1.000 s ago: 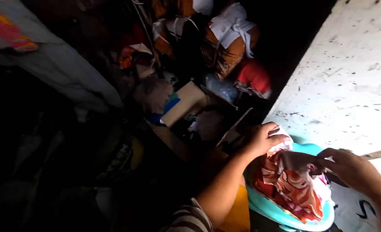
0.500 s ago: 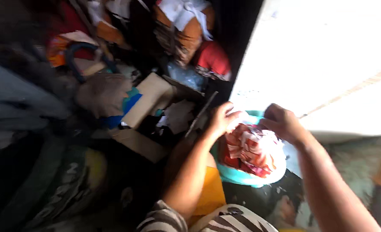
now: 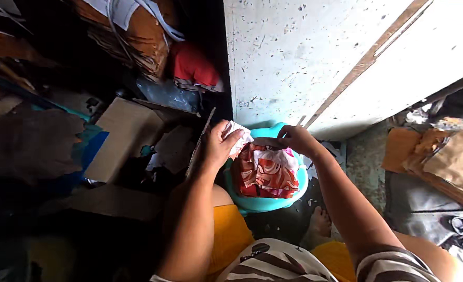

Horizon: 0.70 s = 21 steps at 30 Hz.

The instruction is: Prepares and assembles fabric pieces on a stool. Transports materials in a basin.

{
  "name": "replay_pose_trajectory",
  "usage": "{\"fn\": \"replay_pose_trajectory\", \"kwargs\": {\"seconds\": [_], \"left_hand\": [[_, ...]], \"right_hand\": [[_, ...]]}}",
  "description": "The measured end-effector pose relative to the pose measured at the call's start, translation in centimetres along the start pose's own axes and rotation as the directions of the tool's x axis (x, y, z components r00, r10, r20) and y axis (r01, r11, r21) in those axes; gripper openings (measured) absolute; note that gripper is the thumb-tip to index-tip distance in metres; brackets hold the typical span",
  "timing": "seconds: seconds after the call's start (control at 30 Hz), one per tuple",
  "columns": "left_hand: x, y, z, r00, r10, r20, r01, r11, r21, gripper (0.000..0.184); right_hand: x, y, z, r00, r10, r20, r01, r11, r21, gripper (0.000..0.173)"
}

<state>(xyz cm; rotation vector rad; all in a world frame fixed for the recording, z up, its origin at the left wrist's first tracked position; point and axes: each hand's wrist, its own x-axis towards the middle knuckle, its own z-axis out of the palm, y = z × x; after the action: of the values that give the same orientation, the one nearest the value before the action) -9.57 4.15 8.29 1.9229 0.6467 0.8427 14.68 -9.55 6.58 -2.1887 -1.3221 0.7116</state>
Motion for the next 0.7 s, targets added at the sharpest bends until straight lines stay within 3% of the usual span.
{"fn": "replay_pose_trajectory", "kwargs": {"seconds": [0.13,0.23,0.4,0.53,0.7], "left_hand": [[0.2,-0.2,0.4,1.0,0.014,0.005,-0.015,1.0,0.018,0.019],[0.3,-0.3,0.4,1.0,0.015,0.012,-0.016,1.0,0.016,0.018],[0.9,-0.6,0.3,1.0,-0.009,-0.026,0.01,1.0,0.017,0.02],[0.9,-0.9,0.1,0.999,-0.022,-0.038,0.022,1.0,0.011,0.021],[0.6,-0.8,-0.1,0.999,-0.032,-0.028,0.032,0.999,0.016,0.02]], "right_hand": [[0.0,0.1,-0.5,1.0,-0.002,-0.001,0.002,1.0,-0.026,0.015],[-0.1,-0.8,-0.7,0.988,-0.13,-0.086,0.133,0.991,0.033,0.015],[-0.6,-6.2,-1.7,0.956,-0.292,0.004,0.287,0.944,0.164,0.017],[-0.9,-7.0,-2.0,0.916,-0.401,-0.022,0.387,0.867,0.313,0.014],[-1.1,-1.6,-0.8,0.969,-0.246,-0.014,0.24,0.929,0.281,0.018]]}}
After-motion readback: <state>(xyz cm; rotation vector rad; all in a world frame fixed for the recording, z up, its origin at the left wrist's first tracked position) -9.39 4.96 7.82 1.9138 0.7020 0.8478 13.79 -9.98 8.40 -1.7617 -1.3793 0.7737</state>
